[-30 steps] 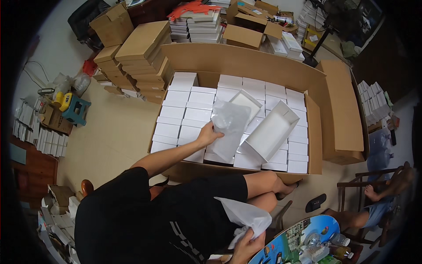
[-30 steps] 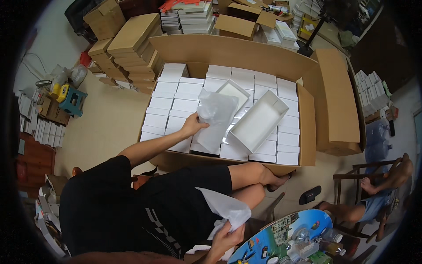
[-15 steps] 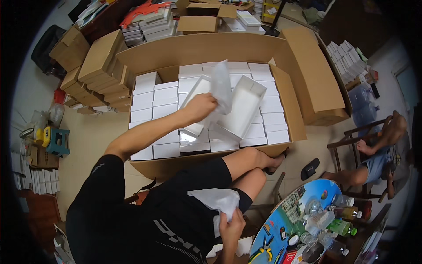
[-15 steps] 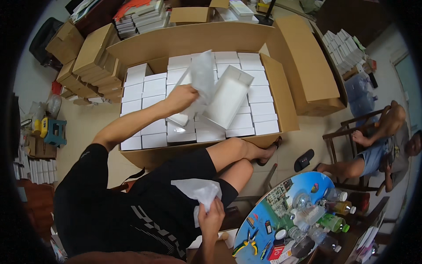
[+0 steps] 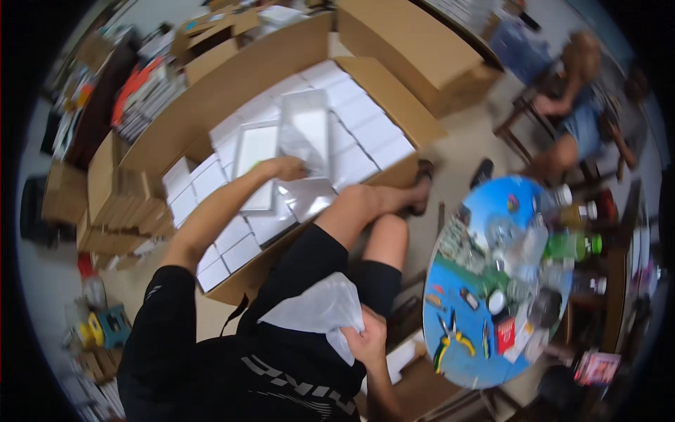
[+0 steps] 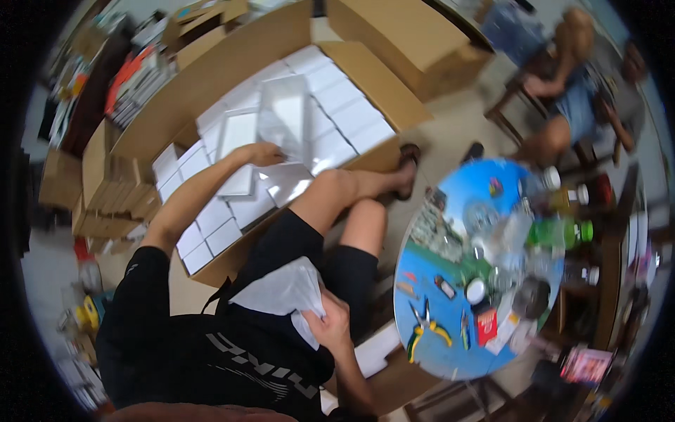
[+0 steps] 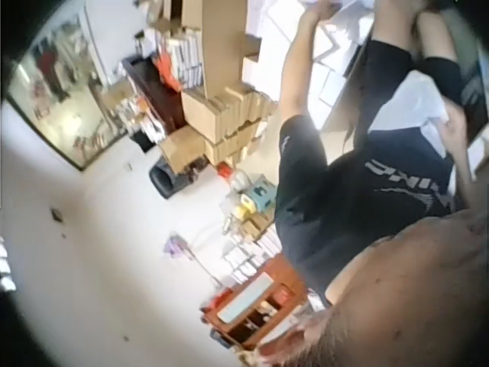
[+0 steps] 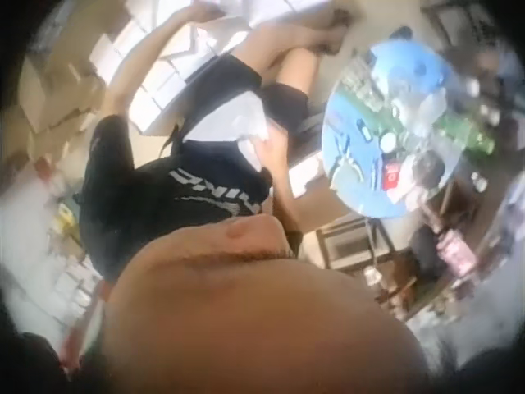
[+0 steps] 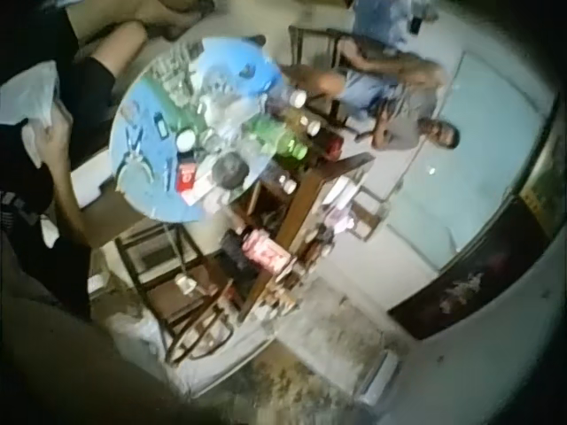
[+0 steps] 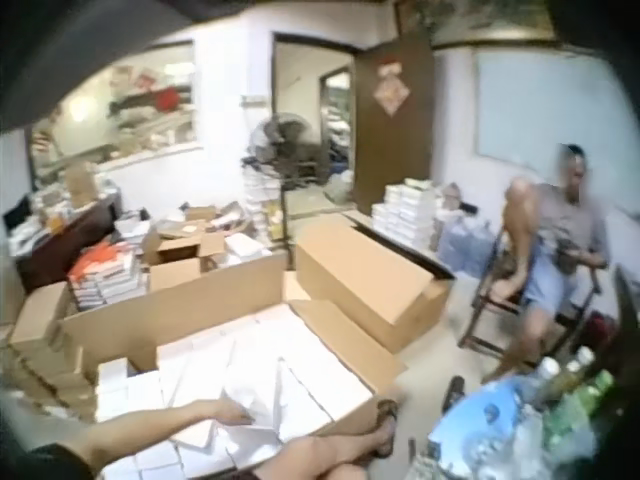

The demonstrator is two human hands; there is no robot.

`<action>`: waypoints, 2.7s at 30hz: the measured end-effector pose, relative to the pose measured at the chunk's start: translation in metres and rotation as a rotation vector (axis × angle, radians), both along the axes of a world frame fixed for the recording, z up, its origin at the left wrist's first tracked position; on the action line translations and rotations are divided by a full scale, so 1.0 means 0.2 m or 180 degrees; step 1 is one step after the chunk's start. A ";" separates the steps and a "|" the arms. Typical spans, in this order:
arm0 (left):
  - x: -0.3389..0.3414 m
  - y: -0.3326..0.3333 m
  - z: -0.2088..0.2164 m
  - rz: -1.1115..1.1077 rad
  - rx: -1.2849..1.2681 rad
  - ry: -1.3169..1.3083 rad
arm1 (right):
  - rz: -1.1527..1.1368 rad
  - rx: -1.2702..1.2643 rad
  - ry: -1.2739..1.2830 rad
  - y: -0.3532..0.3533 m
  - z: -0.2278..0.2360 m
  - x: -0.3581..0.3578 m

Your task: The person sits on the floor and repeatedly packs silver high-heeled shoes into white boxes. They wrap each shoe in a translucent sheet, place it in a box, and close the lid. The person handles the shoes and boxes one at a time, stacking the finished packages in a large cardboard container.

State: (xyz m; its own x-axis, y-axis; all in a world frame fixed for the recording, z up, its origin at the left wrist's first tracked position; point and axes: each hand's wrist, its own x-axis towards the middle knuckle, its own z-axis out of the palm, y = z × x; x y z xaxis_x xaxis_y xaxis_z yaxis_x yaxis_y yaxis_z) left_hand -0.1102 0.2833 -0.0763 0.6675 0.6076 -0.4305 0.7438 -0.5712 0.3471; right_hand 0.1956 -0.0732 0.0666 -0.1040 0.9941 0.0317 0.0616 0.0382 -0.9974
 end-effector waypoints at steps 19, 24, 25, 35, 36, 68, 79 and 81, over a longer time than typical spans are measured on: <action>0.87 -1.07 0.30 -0.1836 -0.0174 -0.0722 | -0.2795 -0.1524 0.0495 -0.52 -0.63 0.24; 0.89 -1.02 0.29 -0.1720 -0.0433 -0.0663 | -0.4136 -0.3070 0.0758 -1.26 -1.51 0.66; 0.91 -1.01 0.28 -0.1770 -0.0434 -0.0643 | -0.4364 -0.3063 0.0769 -1.32 -1.63 0.69; 0.94 -1.00 0.35 -0.1504 -0.1095 -0.1003 | -0.5747 -0.2118 0.2371 -0.86 -1.63 0.89; 0.94 -1.00 0.37 -0.1436 -0.1151 -0.1006 | -0.5718 -0.2137 0.2298 -0.85 -1.64 0.90; 1.41 -1.74 1.11 0.0176 -0.3319 -0.3449 | -0.1689 0.1269 -0.2670 -0.67 0.44 0.51; 0.83 -1.31 0.94 0.2831 -0.1437 -0.3485 | -0.3529 0.1218 -0.6146 -0.75 0.52 1.81; 0.79 -1.29 0.95 0.2924 -0.1071 -0.3655 | -0.3577 0.1079 -0.6398 -0.78 0.52 1.85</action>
State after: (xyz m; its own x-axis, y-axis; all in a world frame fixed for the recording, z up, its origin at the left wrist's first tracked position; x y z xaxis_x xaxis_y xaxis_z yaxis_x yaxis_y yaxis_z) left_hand 0.0472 0.0255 0.1137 0.1820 0.9712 -0.1537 0.0293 0.1509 0.9881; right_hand 0.5661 -0.2299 0.1701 0.1821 0.6451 0.7420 0.7096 -0.6086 0.3550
